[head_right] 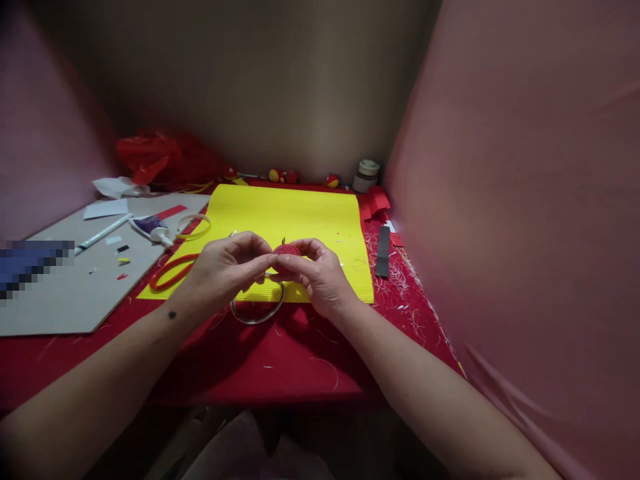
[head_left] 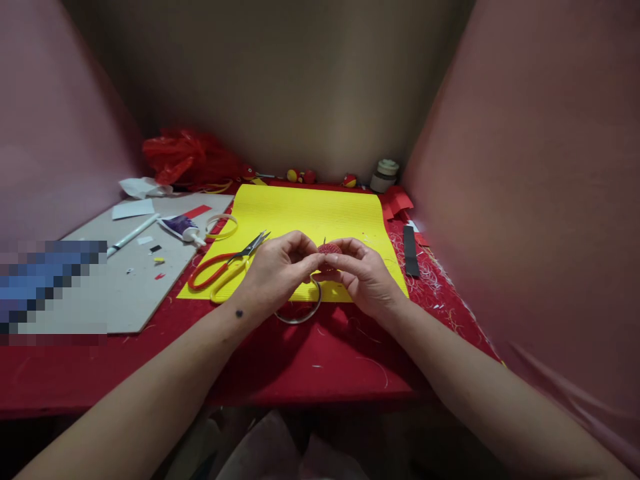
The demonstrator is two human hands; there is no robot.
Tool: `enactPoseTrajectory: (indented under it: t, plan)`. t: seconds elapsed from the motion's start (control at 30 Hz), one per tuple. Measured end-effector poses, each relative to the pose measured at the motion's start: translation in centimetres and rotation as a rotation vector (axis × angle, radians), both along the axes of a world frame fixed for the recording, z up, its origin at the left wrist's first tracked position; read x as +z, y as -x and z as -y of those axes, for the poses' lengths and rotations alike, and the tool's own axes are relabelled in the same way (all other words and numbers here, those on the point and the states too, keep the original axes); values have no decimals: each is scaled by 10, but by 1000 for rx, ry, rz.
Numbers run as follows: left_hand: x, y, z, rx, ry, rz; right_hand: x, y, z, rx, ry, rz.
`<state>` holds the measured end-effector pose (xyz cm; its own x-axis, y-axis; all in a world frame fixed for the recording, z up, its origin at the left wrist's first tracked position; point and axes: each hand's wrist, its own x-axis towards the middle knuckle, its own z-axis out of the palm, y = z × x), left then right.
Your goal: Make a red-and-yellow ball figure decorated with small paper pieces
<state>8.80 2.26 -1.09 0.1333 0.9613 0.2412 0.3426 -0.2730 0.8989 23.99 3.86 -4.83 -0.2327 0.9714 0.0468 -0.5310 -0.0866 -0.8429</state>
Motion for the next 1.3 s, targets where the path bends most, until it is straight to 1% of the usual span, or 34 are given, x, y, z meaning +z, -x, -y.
enactPoseTrajectory:
  t: [0.2,0.37,0.53,0.77,0.9,1.0,1.13,1.2,1.3]
  plan:
    - [3,0,1,-7,20,-1,-2,0,0,56,13,2]
    - [2,-1,2,-6,14,18,-2,0,-1,66,22,8]
    - [0,-1,-1,0,2,-10,-2,-1,-2,75,18,-1]
    - [4,-1,2,10,16,-28,-1,-1,-1,66,3,19]
    - [4,1,1,25,25,39,1,-1,0,59,9,18]
    - [1,5,-3,1,25,110,3,-2,0,68,32,21]
    - [-5,8,-8,-56,-31,24,6,-5,-1,79,74,28]
    - [-6,7,-9,-54,-46,-27,7,-6,-1,91,82,32]
    - [-6,6,-9,-32,-34,-51,5,-6,-2,113,87,38]
